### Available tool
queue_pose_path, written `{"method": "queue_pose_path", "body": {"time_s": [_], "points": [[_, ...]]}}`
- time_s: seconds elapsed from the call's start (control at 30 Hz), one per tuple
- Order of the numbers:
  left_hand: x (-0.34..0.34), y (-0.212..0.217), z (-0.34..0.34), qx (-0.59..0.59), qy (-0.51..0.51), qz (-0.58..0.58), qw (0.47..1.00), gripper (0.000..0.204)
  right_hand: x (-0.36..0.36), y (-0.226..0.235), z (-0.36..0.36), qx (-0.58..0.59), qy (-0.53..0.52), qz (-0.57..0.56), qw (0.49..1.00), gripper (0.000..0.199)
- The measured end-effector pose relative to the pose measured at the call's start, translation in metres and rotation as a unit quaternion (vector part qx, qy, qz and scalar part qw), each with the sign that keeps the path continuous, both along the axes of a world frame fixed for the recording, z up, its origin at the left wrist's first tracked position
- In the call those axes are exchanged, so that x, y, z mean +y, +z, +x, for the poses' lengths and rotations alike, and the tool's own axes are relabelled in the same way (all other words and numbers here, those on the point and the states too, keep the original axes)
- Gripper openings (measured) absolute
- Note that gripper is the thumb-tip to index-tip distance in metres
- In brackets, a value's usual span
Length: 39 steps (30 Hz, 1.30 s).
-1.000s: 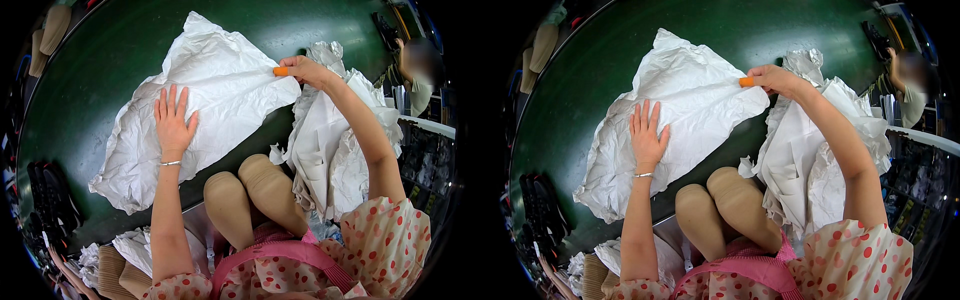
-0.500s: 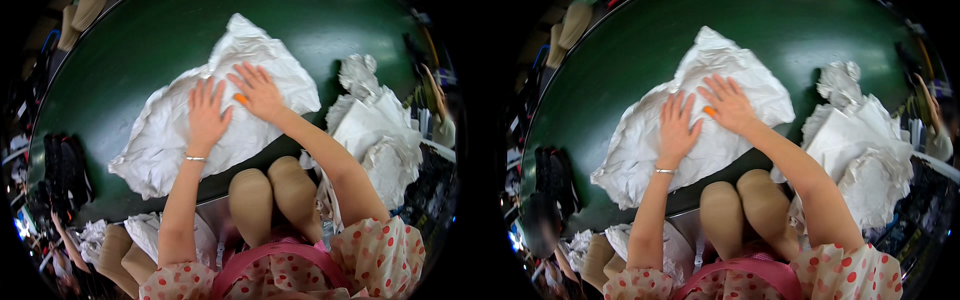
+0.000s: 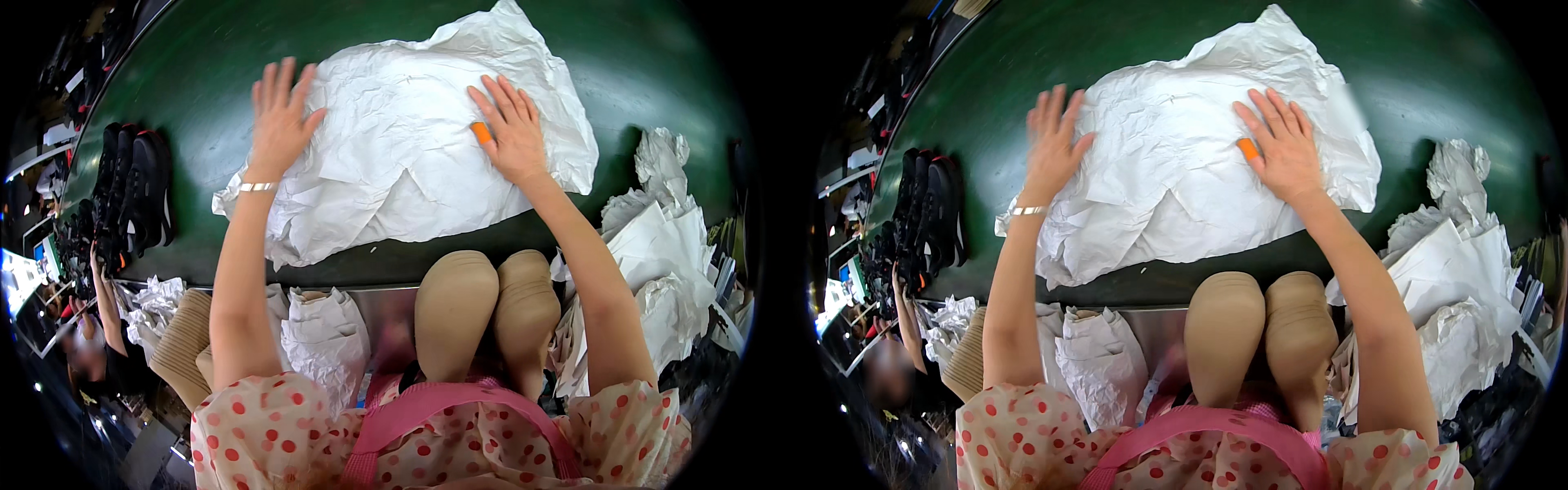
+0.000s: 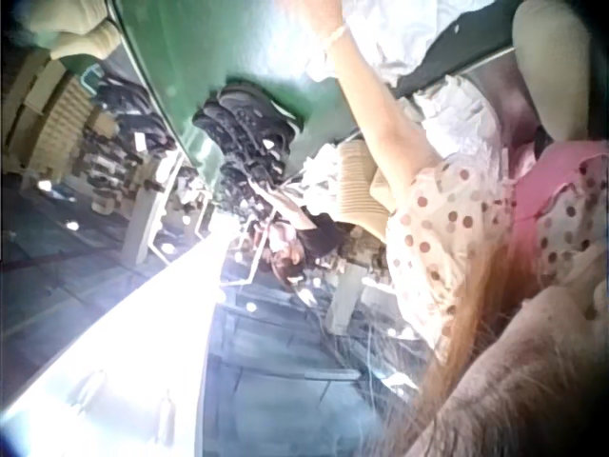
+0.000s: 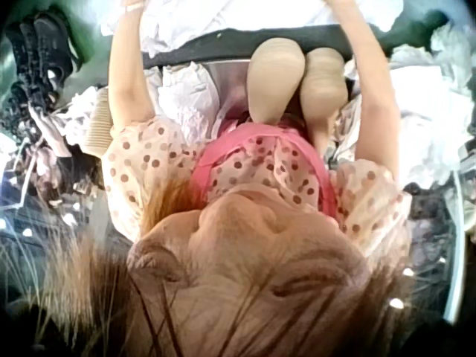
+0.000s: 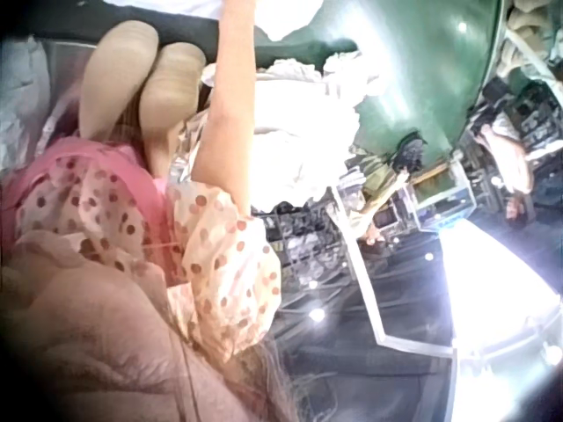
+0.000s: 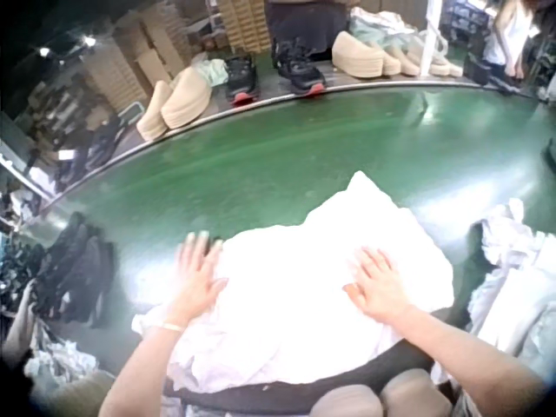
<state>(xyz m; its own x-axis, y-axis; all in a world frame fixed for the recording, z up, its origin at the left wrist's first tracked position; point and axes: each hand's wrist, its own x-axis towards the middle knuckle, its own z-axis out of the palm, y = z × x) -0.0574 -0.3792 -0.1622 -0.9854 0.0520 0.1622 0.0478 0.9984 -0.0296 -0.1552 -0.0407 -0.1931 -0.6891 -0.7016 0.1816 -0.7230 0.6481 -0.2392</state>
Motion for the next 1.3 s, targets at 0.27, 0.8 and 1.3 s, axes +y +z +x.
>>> {"method": "queue_pose_path", "body": {"time_s": [0.27, 0.8, 1.3], "points": [[0.055, 0.030, 0.068, -0.102, -0.078, 0.099, 0.987, 0.071, -0.008, -0.007, 0.015, -0.041, 0.013, -0.146, 0.988, 0.052], [0.069, -0.014, -0.016, 0.005, -0.071, 0.045, 0.996, 0.062, 0.099, 0.029, -0.005, -0.011, -0.094, -0.057, 0.994, 0.057], [0.032, -0.015, 0.052, 0.046, 0.126, 0.072, 0.988, 0.053, 0.092, 0.028, -0.001, 0.003, -0.097, -0.104, 0.990, 0.055]]}}
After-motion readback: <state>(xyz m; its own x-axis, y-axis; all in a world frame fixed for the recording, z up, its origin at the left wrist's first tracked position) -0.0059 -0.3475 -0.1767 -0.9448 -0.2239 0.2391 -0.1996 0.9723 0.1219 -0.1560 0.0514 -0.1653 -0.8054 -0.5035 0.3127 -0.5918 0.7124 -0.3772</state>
